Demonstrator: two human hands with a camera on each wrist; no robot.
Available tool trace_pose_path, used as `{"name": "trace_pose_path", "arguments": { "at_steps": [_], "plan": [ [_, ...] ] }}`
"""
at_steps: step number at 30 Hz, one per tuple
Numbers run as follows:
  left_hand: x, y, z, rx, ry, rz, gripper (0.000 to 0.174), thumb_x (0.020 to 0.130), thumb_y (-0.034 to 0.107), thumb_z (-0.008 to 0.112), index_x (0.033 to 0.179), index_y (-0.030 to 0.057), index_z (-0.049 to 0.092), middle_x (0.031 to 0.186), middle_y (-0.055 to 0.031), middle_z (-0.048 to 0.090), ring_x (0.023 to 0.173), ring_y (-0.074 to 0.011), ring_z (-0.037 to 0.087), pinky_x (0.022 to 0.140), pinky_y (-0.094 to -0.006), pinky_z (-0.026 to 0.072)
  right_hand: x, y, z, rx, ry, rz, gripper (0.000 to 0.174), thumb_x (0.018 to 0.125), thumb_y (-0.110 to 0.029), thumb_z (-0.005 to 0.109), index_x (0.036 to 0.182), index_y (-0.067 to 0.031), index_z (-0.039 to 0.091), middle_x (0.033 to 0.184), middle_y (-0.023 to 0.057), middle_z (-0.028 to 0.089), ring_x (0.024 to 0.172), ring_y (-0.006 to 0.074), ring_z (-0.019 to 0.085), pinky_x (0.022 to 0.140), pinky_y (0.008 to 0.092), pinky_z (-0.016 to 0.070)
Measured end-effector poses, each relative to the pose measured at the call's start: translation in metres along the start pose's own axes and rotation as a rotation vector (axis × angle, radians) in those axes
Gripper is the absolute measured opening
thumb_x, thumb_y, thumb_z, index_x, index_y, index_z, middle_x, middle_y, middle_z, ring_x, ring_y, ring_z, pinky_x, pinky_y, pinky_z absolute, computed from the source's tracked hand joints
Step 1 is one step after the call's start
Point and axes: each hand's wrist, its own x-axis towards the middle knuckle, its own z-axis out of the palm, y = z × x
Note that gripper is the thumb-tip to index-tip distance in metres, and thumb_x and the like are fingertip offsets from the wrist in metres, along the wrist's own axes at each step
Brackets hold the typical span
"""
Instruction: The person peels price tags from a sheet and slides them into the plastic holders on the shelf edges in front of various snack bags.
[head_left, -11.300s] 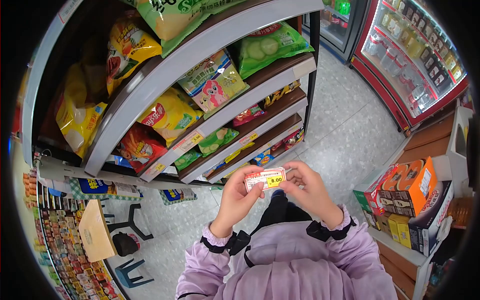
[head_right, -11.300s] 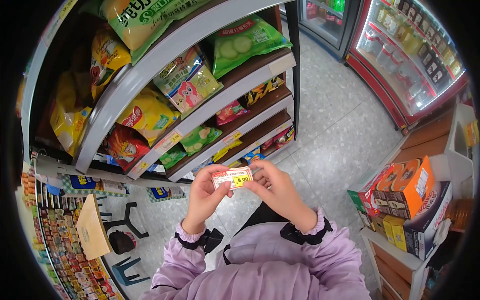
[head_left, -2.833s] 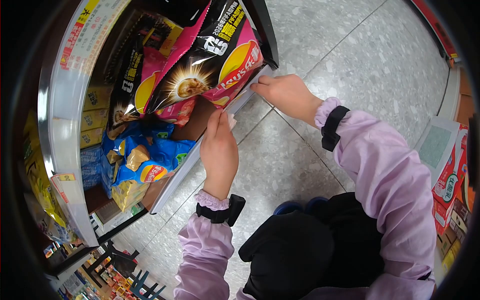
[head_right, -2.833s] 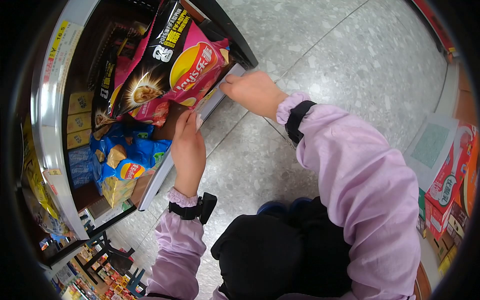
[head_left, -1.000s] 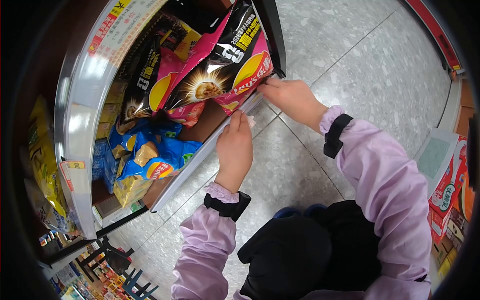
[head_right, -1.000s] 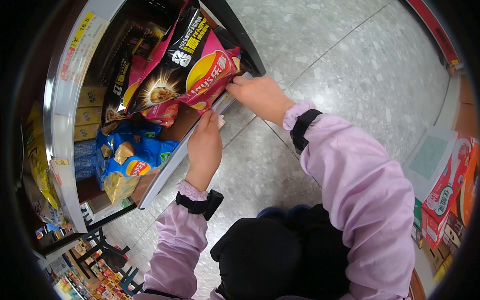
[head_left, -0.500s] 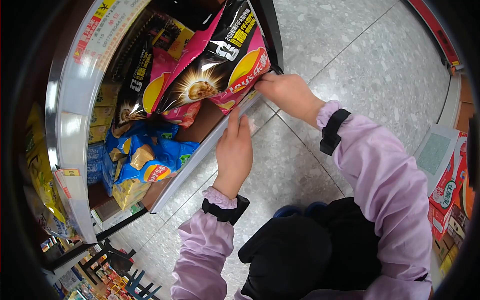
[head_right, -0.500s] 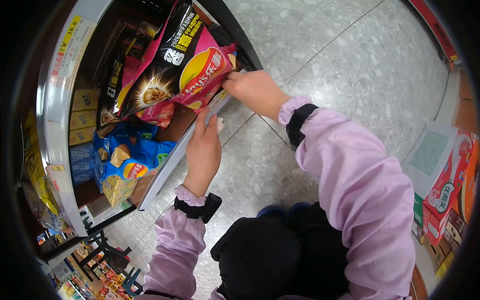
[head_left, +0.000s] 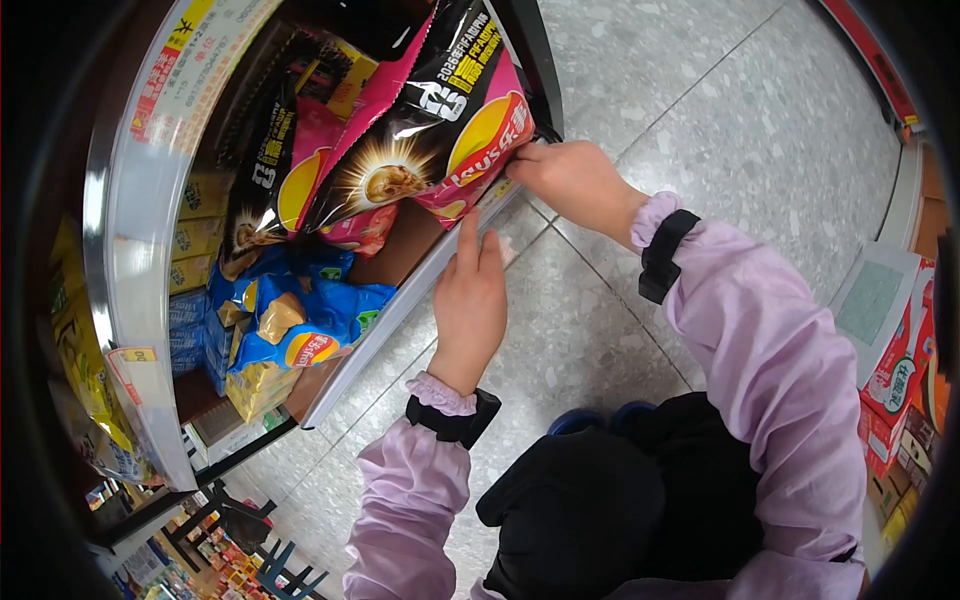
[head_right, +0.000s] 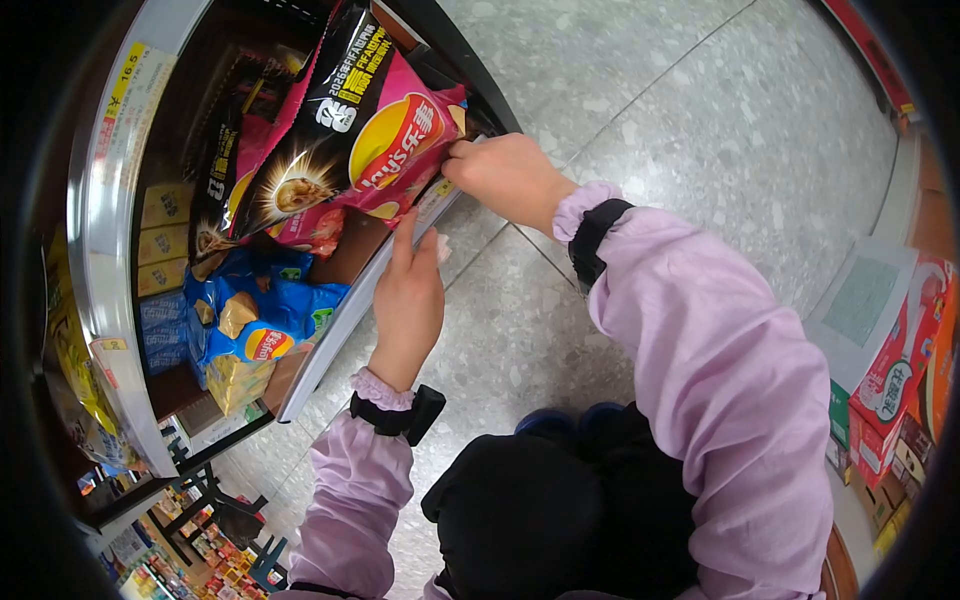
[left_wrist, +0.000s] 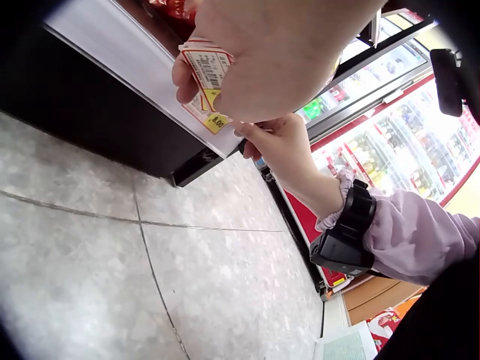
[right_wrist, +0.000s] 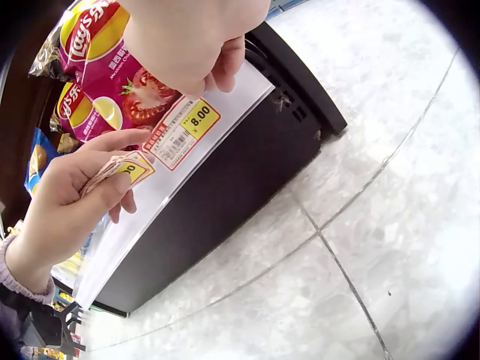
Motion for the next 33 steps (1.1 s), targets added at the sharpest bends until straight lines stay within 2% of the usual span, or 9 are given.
{"name": "trace_pose_path", "arguments": {
  "at_steps": [3, 9, 19, 22, 24, 33],
  "plan": [
    [0.000, 0.001, -0.003, 0.040, -0.089, 0.016, 0.036, 0.074, 0.002, 0.054, 0.109, -0.0029, 0.052, 0.131, -0.0176, 0.042, 0.081, -0.0262, 0.060, 0.067, -0.0348, 0.0496, 0.001, 0.000, 0.000, -0.020, -0.024, 0.008, 0.018, 0.073, -0.007, 0.054, 0.088, -0.0077, 0.063, 0.085, 0.0045, 0.059, 0.076, 0.0231, 0.062, 0.057, 0.0352, 0.0494],
    [-0.002, 0.000, 0.003, 0.022, -0.121, 0.010, 0.035, 0.074, 0.001, 0.054, 0.109, -0.0031, 0.052, 0.131, -0.0191, 0.041, 0.082, -0.0278, 0.060, 0.066, -0.0354, 0.0498, 0.000, 0.000, -0.001, -0.044, -0.049, 0.003, 0.020, 0.072, -0.006, 0.054, 0.089, -0.0091, 0.064, 0.083, 0.0040, 0.058, 0.075, 0.0219, 0.062, 0.057, 0.0350, 0.0492],
    [-0.003, 0.000, 0.003, 0.032, -0.077, 0.028, 0.035, 0.073, 0.000, 0.054, 0.109, -0.0020, 0.053, 0.132, -0.0186, 0.040, 0.080, -0.0289, 0.061, 0.065, -0.0363, 0.0500, -0.004, 0.000, 0.003, -0.005, 0.006, -0.013, 0.015, 0.071, -0.008, 0.056, 0.084, -0.0095, 0.061, 0.080, 0.0033, 0.057, 0.071, 0.0212, 0.062, 0.056, 0.0338, 0.0490],
    [-0.003, 0.000, 0.004, 0.020, -0.065, 0.002, 0.029, 0.077, 0.000, 0.053, 0.106, 0.0014, 0.056, 0.128, -0.0186, 0.046, 0.077, -0.0327, 0.062, 0.061, -0.0374, 0.0506, -0.003, -0.001, 0.005, -0.018, 0.021, -0.038, 0.013, 0.070, -0.008, 0.056, 0.082, -0.0098, 0.062, 0.077, 0.0032, 0.057, 0.070, 0.0209, 0.062, 0.055, 0.0335, 0.0489],
    [-0.005, -0.001, 0.004, 0.045, -0.143, 0.013, 0.035, 0.073, 0.001, 0.054, 0.108, -0.0016, 0.053, 0.134, -0.0190, 0.038, 0.079, -0.0285, 0.061, 0.064, -0.0357, 0.0499, -0.002, -0.001, 0.007, -0.024, 0.034, -0.038, 0.013, 0.069, -0.009, 0.057, 0.081, -0.0099, 0.062, 0.075, 0.0031, 0.056, 0.069, 0.0209, 0.062, 0.055, 0.0333, 0.0488],
    [-0.004, 0.002, 0.007, 0.026, -0.079, 0.025, 0.034, 0.074, 0.002, 0.054, 0.108, -0.0012, 0.053, 0.134, -0.0209, 0.037, 0.079, -0.0300, 0.061, 0.063, -0.0354, 0.0498, -0.001, -0.003, 0.011, -0.062, 0.056, -0.003, 0.011, 0.069, -0.010, 0.058, 0.079, -0.0109, 0.062, 0.072, 0.0027, 0.056, 0.067, 0.0200, 0.062, 0.053, 0.0325, 0.0484]
  ]
}}
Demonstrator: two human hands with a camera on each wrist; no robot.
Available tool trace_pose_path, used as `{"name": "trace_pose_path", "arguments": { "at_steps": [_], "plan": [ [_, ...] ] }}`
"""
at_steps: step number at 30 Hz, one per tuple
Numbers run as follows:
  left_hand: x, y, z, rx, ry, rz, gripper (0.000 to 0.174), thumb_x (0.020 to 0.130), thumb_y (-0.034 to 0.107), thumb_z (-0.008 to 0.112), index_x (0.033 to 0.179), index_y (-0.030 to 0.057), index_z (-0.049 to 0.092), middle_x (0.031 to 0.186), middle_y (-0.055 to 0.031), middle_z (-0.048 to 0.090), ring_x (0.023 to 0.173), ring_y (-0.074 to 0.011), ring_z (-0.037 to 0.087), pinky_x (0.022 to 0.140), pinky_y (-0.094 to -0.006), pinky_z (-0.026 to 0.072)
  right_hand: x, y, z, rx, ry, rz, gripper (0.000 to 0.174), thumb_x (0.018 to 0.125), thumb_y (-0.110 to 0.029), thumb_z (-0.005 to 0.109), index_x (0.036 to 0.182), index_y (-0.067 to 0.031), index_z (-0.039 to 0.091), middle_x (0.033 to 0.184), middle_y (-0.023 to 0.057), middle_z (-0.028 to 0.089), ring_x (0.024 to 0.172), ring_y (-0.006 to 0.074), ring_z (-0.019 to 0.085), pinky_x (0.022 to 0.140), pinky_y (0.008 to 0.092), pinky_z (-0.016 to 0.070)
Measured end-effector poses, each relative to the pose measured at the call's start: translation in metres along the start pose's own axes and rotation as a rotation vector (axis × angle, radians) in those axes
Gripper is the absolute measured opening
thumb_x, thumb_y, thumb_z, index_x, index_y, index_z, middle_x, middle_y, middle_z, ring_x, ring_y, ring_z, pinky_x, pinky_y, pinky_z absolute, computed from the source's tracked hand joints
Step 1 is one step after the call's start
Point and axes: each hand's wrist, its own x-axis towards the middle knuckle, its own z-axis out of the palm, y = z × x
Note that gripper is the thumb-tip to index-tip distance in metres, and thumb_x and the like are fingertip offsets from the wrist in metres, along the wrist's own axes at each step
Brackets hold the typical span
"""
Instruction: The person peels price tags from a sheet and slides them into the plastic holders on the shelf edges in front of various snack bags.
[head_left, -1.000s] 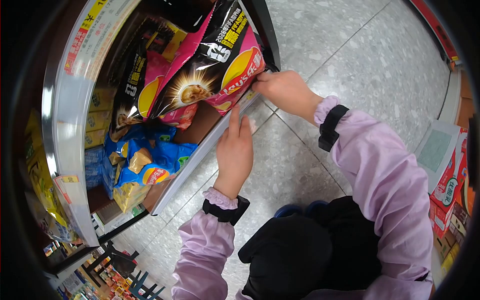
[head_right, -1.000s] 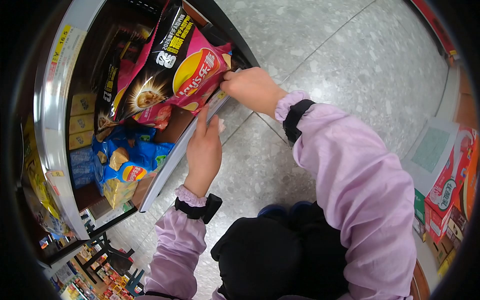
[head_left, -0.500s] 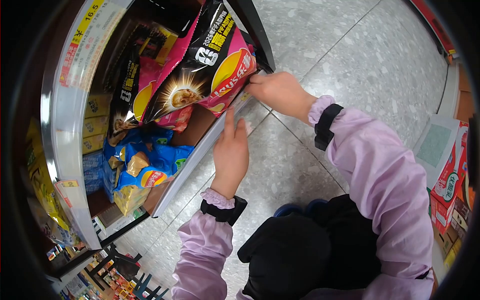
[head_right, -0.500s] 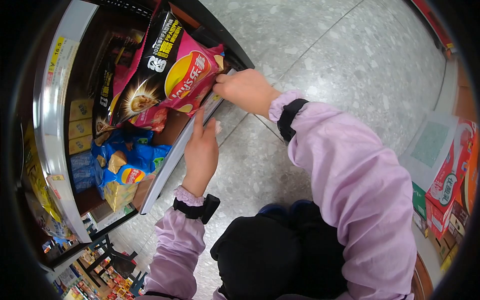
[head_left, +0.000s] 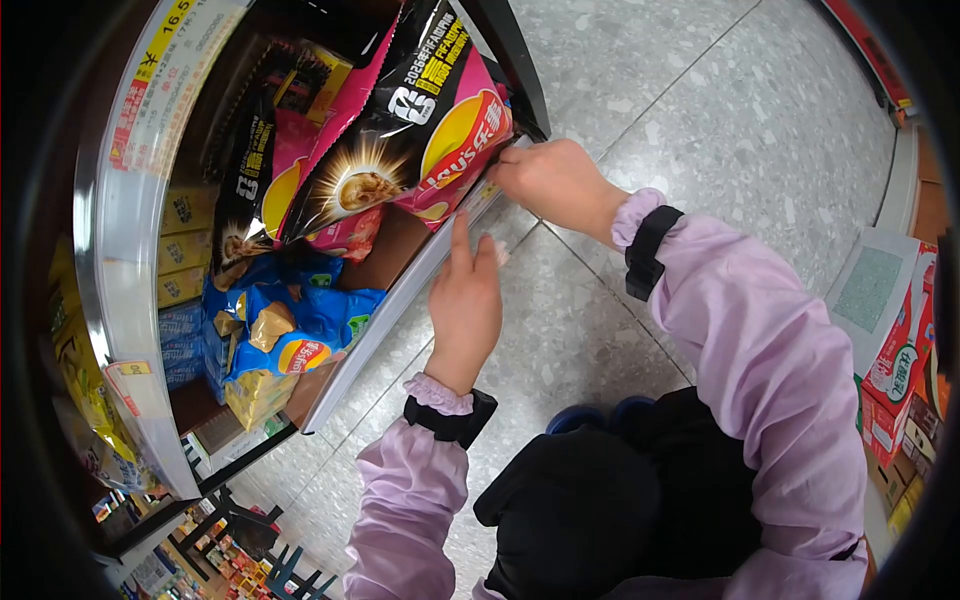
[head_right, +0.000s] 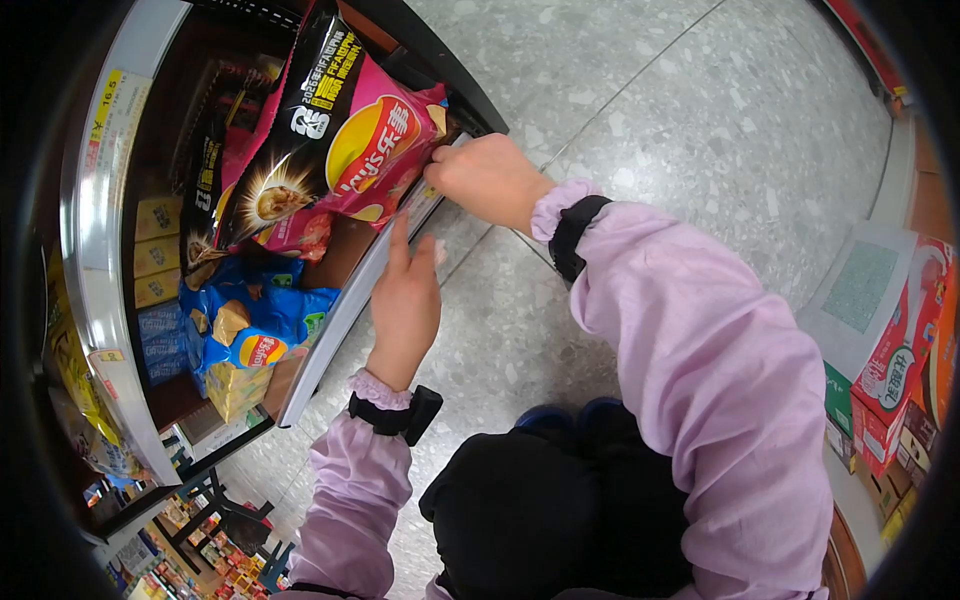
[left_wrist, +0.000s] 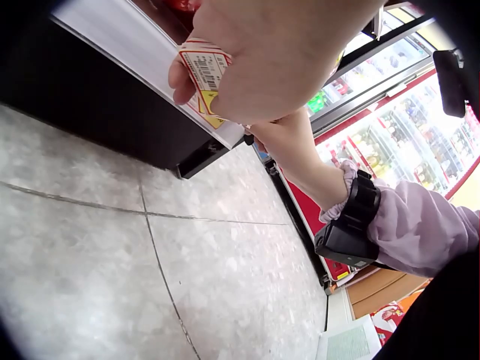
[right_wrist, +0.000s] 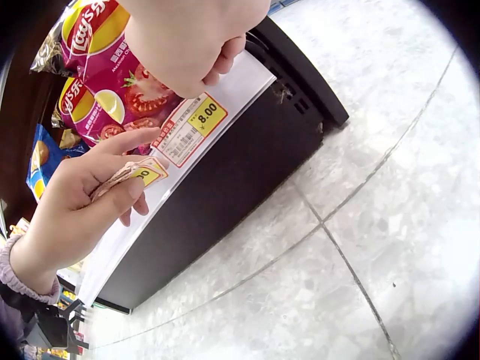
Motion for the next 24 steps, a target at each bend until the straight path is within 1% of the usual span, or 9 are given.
{"name": "trace_pose_path", "arguments": {
  "at_steps": [3, 6, 10, 13, 16, 18, 22, 24],
  "plan": [
    [0.002, 0.002, -0.001, 0.006, -0.046, -0.027, 0.034, 0.074, 0.002, 0.054, 0.108, -0.0013, 0.053, 0.133, -0.0213, 0.038, 0.080, -0.0308, 0.061, 0.064, -0.0359, 0.0499, 0.000, 0.001, -0.001, 0.004, -0.003, 0.005, 0.010, 0.069, -0.010, 0.058, 0.079, -0.0109, 0.061, 0.072, 0.0027, 0.057, 0.067, 0.0202, 0.062, 0.052, 0.0325, 0.0484],
    [0.004, 0.008, -0.003, -0.023, -0.029, -0.071, 0.034, 0.075, 0.002, 0.054, 0.109, -0.0015, 0.053, 0.132, -0.0218, 0.039, 0.082, -0.0319, 0.061, 0.065, -0.0369, 0.0501, -0.001, 0.001, 0.000, 0.031, 0.015, 0.018, 0.010, 0.070, -0.010, 0.058, 0.080, -0.0108, 0.061, 0.073, 0.0026, 0.057, 0.068, 0.0207, 0.062, 0.053, 0.0327, 0.0484],
    [0.004, 0.005, -0.001, -0.010, -0.028, -0.055, 0.034, 0.075, 0.002, 0.054, 0.109, -0.0011, 0.053, 0.130, -0.0233, 0.039, 0.081, -0.0330, 0.061, 0.066, -0.0378, 0.0503, -0.002, 0.000, 0.000, 0.078, 0.014, 0.054, 0.009, 0.071, -0.010, 0.058, 0.080, -0.0107, 0.061, 0.074, 0.0026, 0.057, 0.070, 0.0217, 0.061, 0.054, 0.0334, 0.0484],
    [0.004, 0.004, 0.002, -0.007, 0.007, -0.012, 0.035, 0.075, 0.001, 0.054, 0.110, -0.0006, 0.053, 0.130, -0.0248, 0.039, 0.078, -0.0336, 0.061, 0.065, -0.0383, 0.0504, -0.001, -0.002, 0.002, 0.072, 0.000, 0.084, 0.008, 0.071, -0.009, 0.057, 0.079, -0.0097, 0.060, 0.074, 0.0031, 0.057, 0.071, 0.0224, 0.061, 0.055, 0.0342, 0.0483],
    [0.005, 0.007, 0.002, 0.003, -0.003, -0.018, 0.036, 0.075, 0.001, 0.053, 0.111, -0.0003, 0.052, 0.130, -0.0255, 0.038, 0.076, -0.0340, 0.061, 0.064, -0.0386, 0.0505, -0.001, -0.004, 0.002, 0.033, -0.037, 0.094, 0.007, 0.071, -0.010, 0.057, 0.078, -0.0087, 0.059, 0.074, 0.0035, 0.058, 0.071, 0.0229, 0.062, 0.055, 0.0349, 0.0482],
    [0.006, 0.009, -0.001, -0.011, -0.066, -0.076, 0.036, 0.075, 0.001, 0.053, 0.111, -0.0005, 0.052, 0.129, -0.0257, 0.039, 0.076, -0.0346, 0.061, 0.064, -0.0389, 0.0504, -0.001, -0.003, 0.001, 0.030, -0.038, 0.095, 0.006, 0.071, -0.010, 0.058, 0.077, -0.0084, 0.059, 0.075, 0.0038, 0.058, 0.071, 0.0230, 0.062, 0.055, 0.0349, 0.0484],
    [0.009, 0.005, -0.002, -0.008, -0.035, -0.046, 0.035, 0.075, 0.001, 0.053, 0.110, -0.0004, 0.052, 0.128, -0.0256, 0.040, 0.075, -0.0344, 0.061, 0.063, -0.0391, 0.0503, 0.001, -0.004, 0.001, 0.016, -0.046, 0.122, 0.006, 0.071, -0.011, 0.059, 0.076, -0.0085, 0.059, 0.075, 0.0044, 0.059, 0.071, 0.0231, 0.062, 0.056, 0.0347, 0.0491],
    [0.010, 0.006, -0.004, -0.051, -0.033, -0.107, 0.030, 0.078, 0.002, 0.052, 0.108, 0.0039, 0.056, 0.125, -0.0190, 0.046, 0.081, -0.0360, 0.061, 0.064, -0.0411, 0.0504, 0.001, -0.003, 0.002, 0.017, -0.049, 0.112, 0.006, 0.070, -0.011, 0.059, 0.076, -0.0085, 0.059, 0.075, 0.0045, 0.059, 0.071, 0.0231, 0.062, 0.056, 0.0347, 0.0492]
  ]
}}
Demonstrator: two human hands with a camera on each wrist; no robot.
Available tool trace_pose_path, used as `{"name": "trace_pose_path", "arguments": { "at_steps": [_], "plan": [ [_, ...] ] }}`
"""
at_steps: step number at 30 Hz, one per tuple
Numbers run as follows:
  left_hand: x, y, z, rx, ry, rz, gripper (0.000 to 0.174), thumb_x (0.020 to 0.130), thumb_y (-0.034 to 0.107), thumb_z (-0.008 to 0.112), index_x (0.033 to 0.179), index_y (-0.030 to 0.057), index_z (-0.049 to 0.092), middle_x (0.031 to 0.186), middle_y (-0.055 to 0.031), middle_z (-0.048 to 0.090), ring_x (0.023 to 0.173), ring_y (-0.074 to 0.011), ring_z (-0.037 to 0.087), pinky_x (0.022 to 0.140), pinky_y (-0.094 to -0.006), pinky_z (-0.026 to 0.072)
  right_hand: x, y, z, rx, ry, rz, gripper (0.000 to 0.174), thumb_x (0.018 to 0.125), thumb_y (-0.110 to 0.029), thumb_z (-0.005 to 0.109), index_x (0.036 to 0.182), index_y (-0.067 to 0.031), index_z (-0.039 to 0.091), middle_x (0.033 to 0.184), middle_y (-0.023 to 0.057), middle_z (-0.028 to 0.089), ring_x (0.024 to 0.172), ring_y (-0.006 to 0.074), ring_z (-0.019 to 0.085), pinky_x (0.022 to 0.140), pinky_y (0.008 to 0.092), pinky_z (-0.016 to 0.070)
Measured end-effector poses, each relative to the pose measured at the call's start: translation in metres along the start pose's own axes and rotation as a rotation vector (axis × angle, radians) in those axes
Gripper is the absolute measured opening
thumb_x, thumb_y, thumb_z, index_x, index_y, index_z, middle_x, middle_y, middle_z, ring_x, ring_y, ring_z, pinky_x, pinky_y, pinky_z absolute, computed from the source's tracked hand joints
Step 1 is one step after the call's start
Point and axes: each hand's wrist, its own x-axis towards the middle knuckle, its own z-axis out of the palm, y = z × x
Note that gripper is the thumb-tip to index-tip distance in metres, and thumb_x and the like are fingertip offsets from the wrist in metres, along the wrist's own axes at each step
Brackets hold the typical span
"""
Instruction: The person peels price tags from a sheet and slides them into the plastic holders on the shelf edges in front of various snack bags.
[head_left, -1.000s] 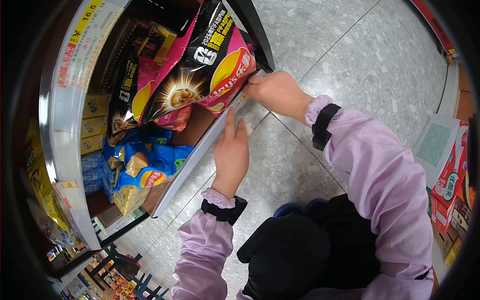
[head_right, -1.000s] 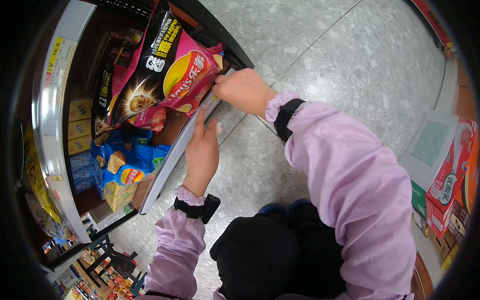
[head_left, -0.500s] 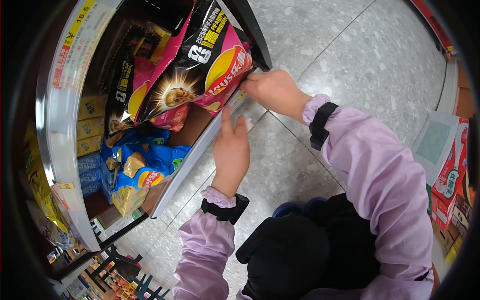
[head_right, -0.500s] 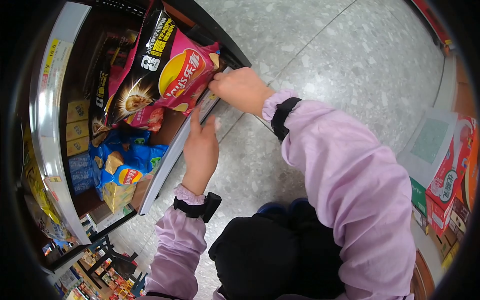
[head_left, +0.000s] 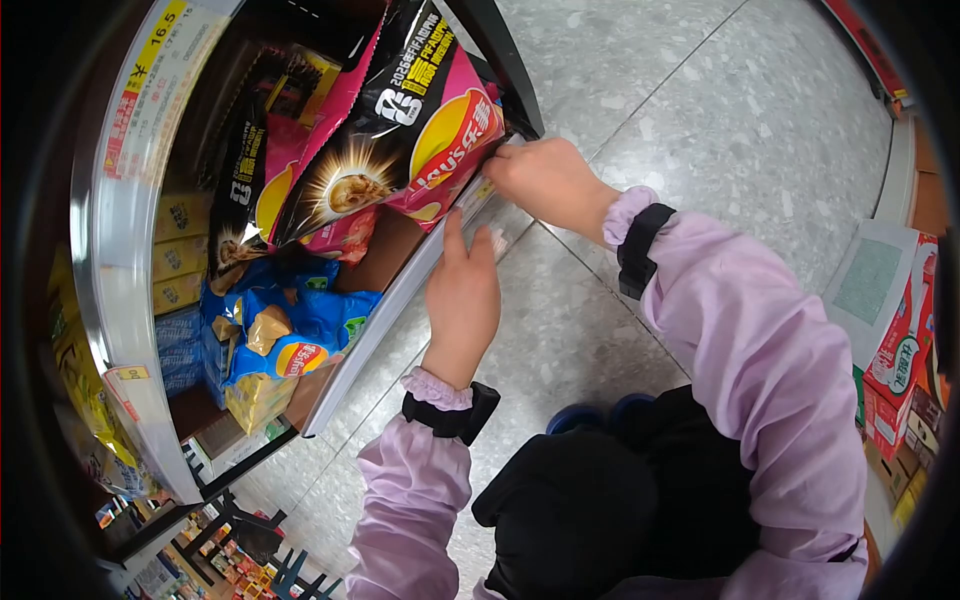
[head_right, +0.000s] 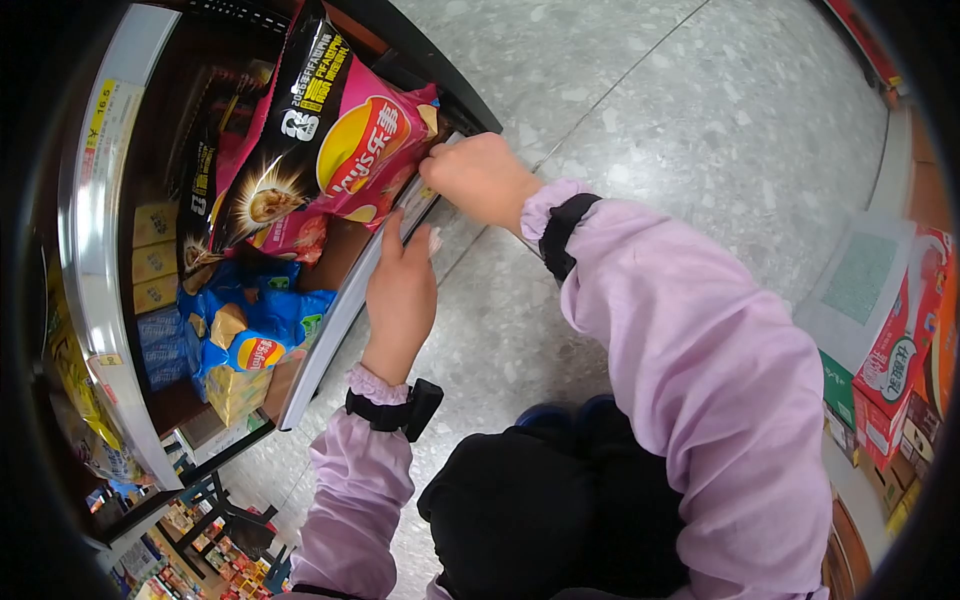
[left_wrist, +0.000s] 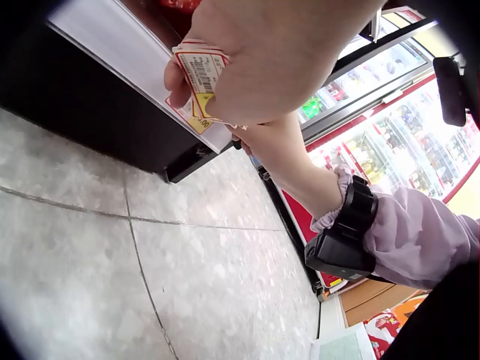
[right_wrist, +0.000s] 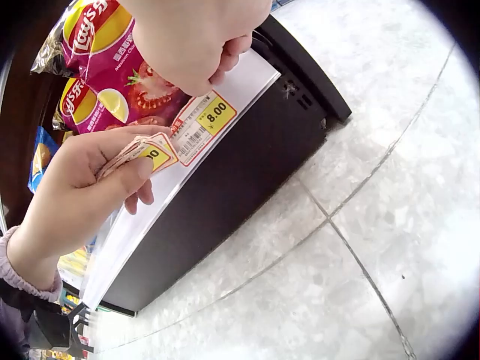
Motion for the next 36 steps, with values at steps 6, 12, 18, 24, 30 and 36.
{"name": "trace_pose_path", "arguments": {
  "at_steps": [6, 12, 18, 24, 30, 36],
  "plan": [
    [0.001, -0.003, -0.002, 0.030, -0.026, 0.049, 0.033, 0.076, 0.002, 0.052, 0.109, -0.0001, 0.052, 0.124, -0.0234, 0.045, 0.081, -0.0330, 0.061, 0.065, -0.0386, 0.0505, 0.000, 0.002, 0.000, 0.005, 0.018, -0.049, 0.007, 0.070, -0.011, 0.058, 0.077, -0.0088, 0.060, 0.075, 0.0042, 0.060, 0.071, 0.0227, 0.063, 0.056, 0.0342, 0.0493],
    [0.001, -0.001, 0.000, 0.046, 0.001, 0.019, 0.028, 0.078, 0.003, 0.052, 0.106, 0.0040, 0.058, 0.124, -0.0191, 0.048, 0.083, -0.0349, 0.061, 0.065, -0.0401, 0.0504, -0.001, 0.002, -0.001, 0.019, 0.021, -0.058, 0.006, 0.070, -0.010, 0.057, 0.076, -0.0095, 0.060, 0.074, 0.0033, 0.058, 0.071, 0.0225, 0.062, 0.055, 0.0339, 0.0488],
    [-0.003, 0.002, -0.012, 0.040, -0.046, 0.009, 0.033, 0.075, 0.001, 0.053, 0.108, -0.0005, 0.054, 0.126, -0.0235, 0.045, 0.079, -0.0330, 0.061, 0.065, -0.0385, 0.0499, -0.004, 0.000, -0.004, 0.019, 0.043, -0.052, 0.007, 0.070, -0.010, 0.057, 0.077, -0.0101, 0.059, 0.074, 0.0029, 0.057, 0.071, 0.0220, 0.062, 0.054, 0.0336, 0.0485],
    [-0.011, -0.010, -0.003, 0.071, -0.027, 0.107, 0.032, 0.073, 0.000, 0.054, 0.105, 0.0002, 0.055, 0.130, -0.0204, 0.044, 0.071, -0.0299, 0.061, 0.060, -0.0360, 0.0492, -0.007, -0.010, -0.002, -0.007, 0.021, -0.242, 0.020, 0.069, -0.011, 0.057, 0.088, -0.0128, 0.062, 0.074, 0.0002, 0.056, 0.067, 0.0185, 0.062, 0.053, 0.0318, 0.0484],
    [-0.011, -0.008, -0.005, 0.102, -0.061, 0.074, 0.032, 0.072, 0.001, 0.055, 0.104, 0.0003, 0.055, 0.132, -0.0204, 0.042, 0.069, -0.0276, 0.061, 0.059, -0.0345, 0.0489, -0.006, -0.011, 0.004, 0.061, 0.022, -0.253, 0.025, 0.070, -0.011, 0.056, 0.094, -0.0133, 0.063, 0.076, -0.0002, 0.056, 0.066, 0.0179, 0.061, 0.054, 0.0303, 0.0489],
    [-0.011, -0.006, -0.003, 0.106, -0.049, 0.080, 0.032, 0.072, 0.001, 0.055, 0.105, -0.0002, 0.054, 0.133, -0.0223, 0.040, 0.070, -0.0285, 0.062, 0.059, -0.0354, 0.0494, -0.007, -0.010, 0.003, 0.067, 0.016, -0.252, 0.028, 0.071, -0.011, 0.056, 0.097, -0.0132, 0.063, 0.076, -0.0001, 0.057, 0.066, 0.0179, 0.061, 0.054, 0.0303, 0.0490]
  ]
}}
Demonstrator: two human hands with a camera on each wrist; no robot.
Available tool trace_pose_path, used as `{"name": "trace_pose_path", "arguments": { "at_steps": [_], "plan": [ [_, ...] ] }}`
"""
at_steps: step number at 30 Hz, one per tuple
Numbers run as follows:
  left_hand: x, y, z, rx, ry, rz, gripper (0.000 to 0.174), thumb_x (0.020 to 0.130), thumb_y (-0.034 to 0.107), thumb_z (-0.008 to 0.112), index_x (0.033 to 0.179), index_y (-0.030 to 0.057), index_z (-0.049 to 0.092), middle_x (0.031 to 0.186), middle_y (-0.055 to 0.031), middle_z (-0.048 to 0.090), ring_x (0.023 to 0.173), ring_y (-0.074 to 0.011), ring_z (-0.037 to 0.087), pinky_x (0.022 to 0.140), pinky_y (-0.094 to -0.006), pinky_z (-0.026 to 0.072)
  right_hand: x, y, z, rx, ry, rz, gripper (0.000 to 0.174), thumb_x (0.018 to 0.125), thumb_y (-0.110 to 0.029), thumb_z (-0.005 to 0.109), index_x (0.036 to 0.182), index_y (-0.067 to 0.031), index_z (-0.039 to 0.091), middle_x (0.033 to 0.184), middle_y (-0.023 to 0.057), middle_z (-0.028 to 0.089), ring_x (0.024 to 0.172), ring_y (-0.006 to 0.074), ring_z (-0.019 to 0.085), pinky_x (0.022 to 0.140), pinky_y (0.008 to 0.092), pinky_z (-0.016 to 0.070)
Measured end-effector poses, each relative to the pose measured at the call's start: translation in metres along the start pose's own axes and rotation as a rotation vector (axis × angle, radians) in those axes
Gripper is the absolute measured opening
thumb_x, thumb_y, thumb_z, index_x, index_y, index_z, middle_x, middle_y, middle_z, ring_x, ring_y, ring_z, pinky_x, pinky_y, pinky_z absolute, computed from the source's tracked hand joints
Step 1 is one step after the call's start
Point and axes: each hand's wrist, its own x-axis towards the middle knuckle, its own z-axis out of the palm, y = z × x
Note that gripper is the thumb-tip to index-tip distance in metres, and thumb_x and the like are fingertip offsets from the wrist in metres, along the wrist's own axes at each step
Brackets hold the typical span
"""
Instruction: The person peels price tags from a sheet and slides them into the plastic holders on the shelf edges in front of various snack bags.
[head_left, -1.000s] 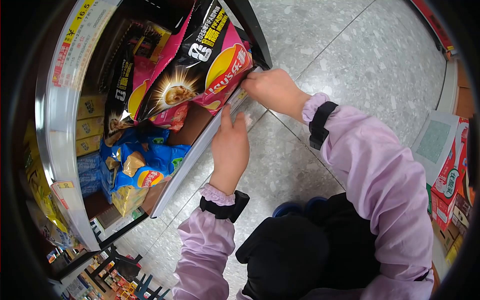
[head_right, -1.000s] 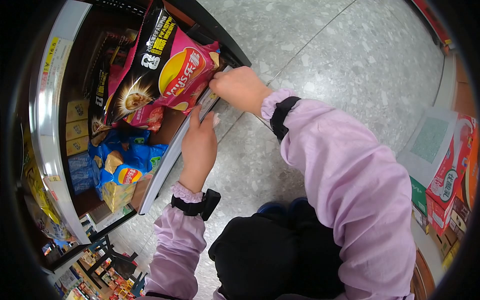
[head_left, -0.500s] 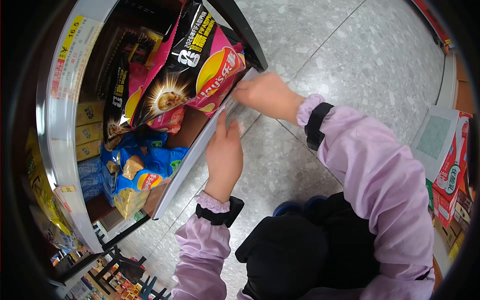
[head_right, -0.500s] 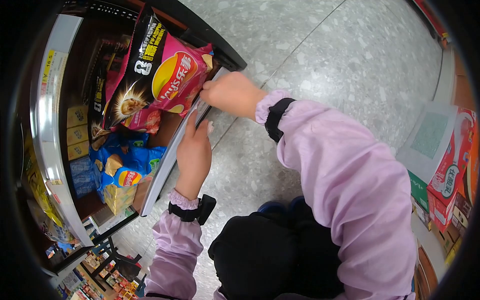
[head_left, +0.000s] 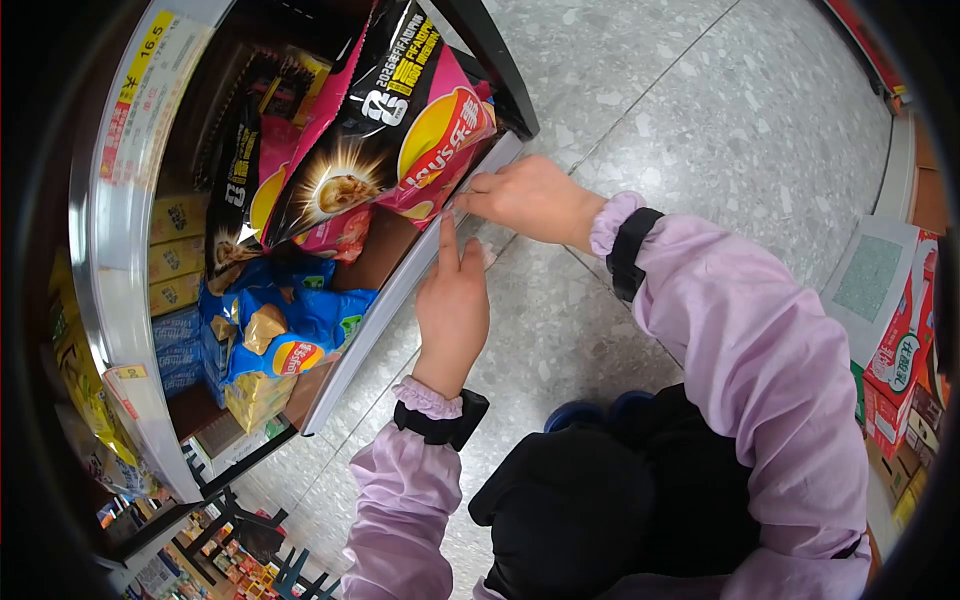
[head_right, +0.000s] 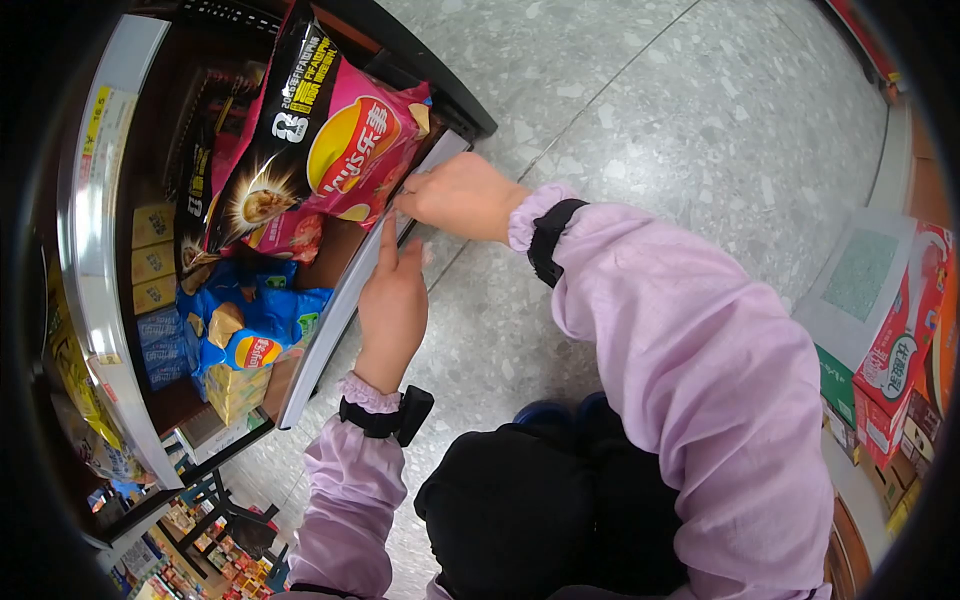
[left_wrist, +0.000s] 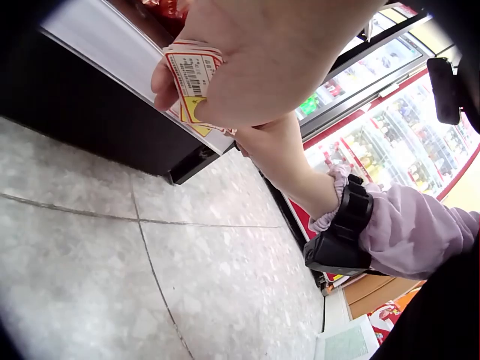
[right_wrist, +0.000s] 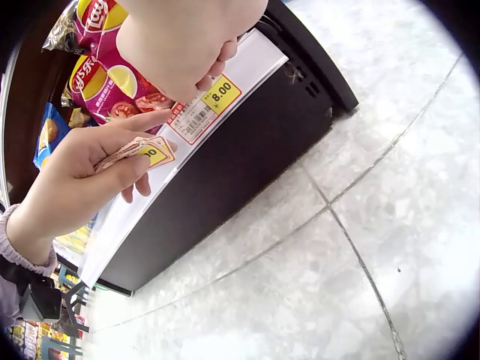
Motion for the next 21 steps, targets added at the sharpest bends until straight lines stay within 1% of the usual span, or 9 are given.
{"name": "trace_pose_path", "arguments": {
  "at_steps": [4, 6, 10, 13, 15, 19, 21],
  "plan": [
    [0.002, 0.000, 0.004, -0.005, 0.027, 0.023, 0.032, 0.073, 0.002, 0.055, 0.105, -0.0006, 0.054, 0.132, -0.0239, 0.040, 0.071, -0.0299, 0.062, 0.059, -0.0362, 0.0497, 0.000, 0.000, -0.001, 0.008, -0.020, 0.014, 0.029, 0.071, -0.010, 0.056, 0.099, -0.0126, 0.063, 0.078, 0.0003, 0.057, 0.068, 0.0183, 0.062, 0.054, 0.0303, 0.0493],
    [0.003, -0.001, 0.005, -0.019, 0.018, -0.001, 0.031, 0.075, 0.002, 0.054, 0.106, -0.0009, 0.054, 0.132, -0.0250, 0.040, 0.073, -0.0311, 0.062, 0.059, -0.0370, 0.0498, -0.001, -0.001, -0.001, 0.004, -0.029, 0.016, 0.030, 0.071, -0.010, 0.056, 0.099, -0.0125, 0.063, 0.078, 0.0007, 0.058, 0.069, 0.0187, 0.062, 0.055, 0.0304, 0.0495],
    [0.003, 0.001, 0.005, -0.029, 0.027, 0.009, 0.031, 0.075, 0.001, 0.053, 0.106, -0.0009, 0.053, 0.132, -0.0259, 0.039, 0.074, -0.0320, 0.062, 0.060, -0.0379, 0.0499, 0.000, -0.002, 0.002, 0.006, -0.064, 0.027, 0.030, 0.071, -0.009, 0.055, 0.100, -0.0121, 0.063, 0.080, 0.0021, 0.059, 0.071, 0.0198, 0.063, 0.056, 0.0310, 0.0501],
    [0.003, 0.002, 0.003, -0.021, 0.029, -0.009, 0.031, 0.076, 0.001, 0.053, 0.106, -0.0004, 0.054, 0.131, -0.0243, 0.041, 0.075, -0.0322, 0.062, 0.061, -0.0385, 0.0500, 0.001, -0.003, 0.000, 0.009, -0.100, 0.046, 0.030, 0.072, -0.009, 0.055, 0.101, -0.0121, 0.063, 0.081, 0.0031, 0.059, 0.072, 0.0207, 0.064, 0.057, 0.0319, 0.0502],
    [0.003, 0.001, 0.001, -0.071, 0.068, 0.000, 0.031, 0.075, 0.000, 0.053, 0.106, 0.0004, 0.054, 0.130, -0.0221, 0.042, 0.076, -0.0331, 0.062, 0.063, -0.0388, 0.0500, 0.002, -0.004, -0.001, 0.028, -0.109, 0.064, 0.029, 0.073, -0.009, 0.055, 0.101, -0.0121, 0.062, 0.081, 0.0033, 0.059, 0.073, 0.0212, 0.064, 0.057, 0.0323, 0.0502],
    [-0.001, -0.002, -0.006, -0.125, 0.052, -0.006, 0.031, 0.075, -0.001, 0.052, 0.106, 0.0004, 0.055, 0.129, -0.0203, 0.043, 0.079, -0.0334, 0.061, 0.064, -0.0389, 0.0499, 0.003, -0.006, -0.005, 0.044, -0.151, 0.098, 0.027, 0.074, -0.008, 0.055, 0.100, -0.0120, 0.063, 0.083, 0.0040, 0.060, 0.075, 0.0230, 0.064, 0.060, 0.0339, 0.0502],
    [-0.004, -0.005, -0.009, -0.298, 0.116, 0.044, 0.029, 0.077, -0.001, 0.052, 0.106, -0.0006, 0.056, 0.119, -0.0207, 0.051, 0.080, -0.0347, 0.061, 0.065, -0.0393, 0.0496, 0.006, -0.009, -0.012, 0.045, -0.153, 0.078, 0.026, 0.074, -0.008, 0.055, 0.098, -0.0115, 0.063, 0.083, 0.0046, 0.061, 0.076, 0.0236, 0.064, 0.060, 0.0342, 0.0503]
  ]
}}
